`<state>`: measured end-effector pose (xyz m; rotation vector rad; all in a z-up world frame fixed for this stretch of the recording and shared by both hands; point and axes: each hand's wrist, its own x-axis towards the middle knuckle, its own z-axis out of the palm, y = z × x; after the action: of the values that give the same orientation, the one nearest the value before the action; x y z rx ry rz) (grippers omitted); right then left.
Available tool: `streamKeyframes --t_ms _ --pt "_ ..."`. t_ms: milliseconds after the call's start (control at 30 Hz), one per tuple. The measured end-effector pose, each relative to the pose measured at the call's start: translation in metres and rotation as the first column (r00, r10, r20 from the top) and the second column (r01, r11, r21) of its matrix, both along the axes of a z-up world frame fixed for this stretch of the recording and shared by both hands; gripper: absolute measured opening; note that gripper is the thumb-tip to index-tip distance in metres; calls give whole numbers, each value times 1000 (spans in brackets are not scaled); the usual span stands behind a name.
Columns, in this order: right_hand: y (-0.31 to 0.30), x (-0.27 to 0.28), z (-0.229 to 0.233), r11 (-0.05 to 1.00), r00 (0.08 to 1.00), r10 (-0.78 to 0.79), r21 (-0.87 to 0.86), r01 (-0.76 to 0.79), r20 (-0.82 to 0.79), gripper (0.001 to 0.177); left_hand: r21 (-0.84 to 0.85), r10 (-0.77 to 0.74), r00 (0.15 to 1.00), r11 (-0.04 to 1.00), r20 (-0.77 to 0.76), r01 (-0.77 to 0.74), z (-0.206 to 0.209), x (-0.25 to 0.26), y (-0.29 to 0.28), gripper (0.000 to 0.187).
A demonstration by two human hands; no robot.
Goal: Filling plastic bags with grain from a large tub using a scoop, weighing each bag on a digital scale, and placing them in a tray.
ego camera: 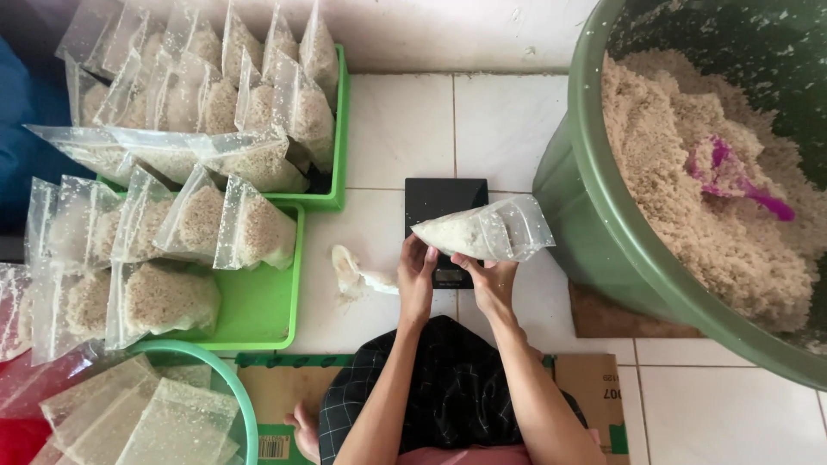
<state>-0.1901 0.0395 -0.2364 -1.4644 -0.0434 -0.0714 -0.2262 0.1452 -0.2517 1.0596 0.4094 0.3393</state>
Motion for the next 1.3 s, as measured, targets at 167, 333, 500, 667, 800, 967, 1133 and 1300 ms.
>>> streamKeyframes --t_ms 167,333,500,667,800,967,1133,1300 --pt "-3 2 -15 999 999 34 -31 -35 -10 71 2 14 1000 1000 11 -14 0 0 3 38" --pt "-2 3 -24 997 999 35 -75 -36 -15 70 60 42 999 997 15 -43 14 -1 3 35" --pt "-4 8 -42 990 999 44 -132 -41 22 73 65 59 998 996 13 -59 7 1 0 31" --pt "-2 5 -21 995 999 29 -100 -28 14 68 58 39 999 998 -3 -39 10 0 1 30" --pt "-6 6 -21 996 999 13 -84 -10 35 65 54 22 1000 998 4 -22 7 0 0 28" --pt "-5 6 -19 996 998 -2 -86 7 60 64 69 29 1000 997 12 -30 11 0 -3 31" --pt "-11 8 -19 998 999 -47 -50 48 14 67 228 -11 999 973 -42 20 28 -3 -1 35" --pt "-12 9 7 999 998 -44 -23 43 -35 71 474 209 976 867 -64 -155 30 -2 2 43"
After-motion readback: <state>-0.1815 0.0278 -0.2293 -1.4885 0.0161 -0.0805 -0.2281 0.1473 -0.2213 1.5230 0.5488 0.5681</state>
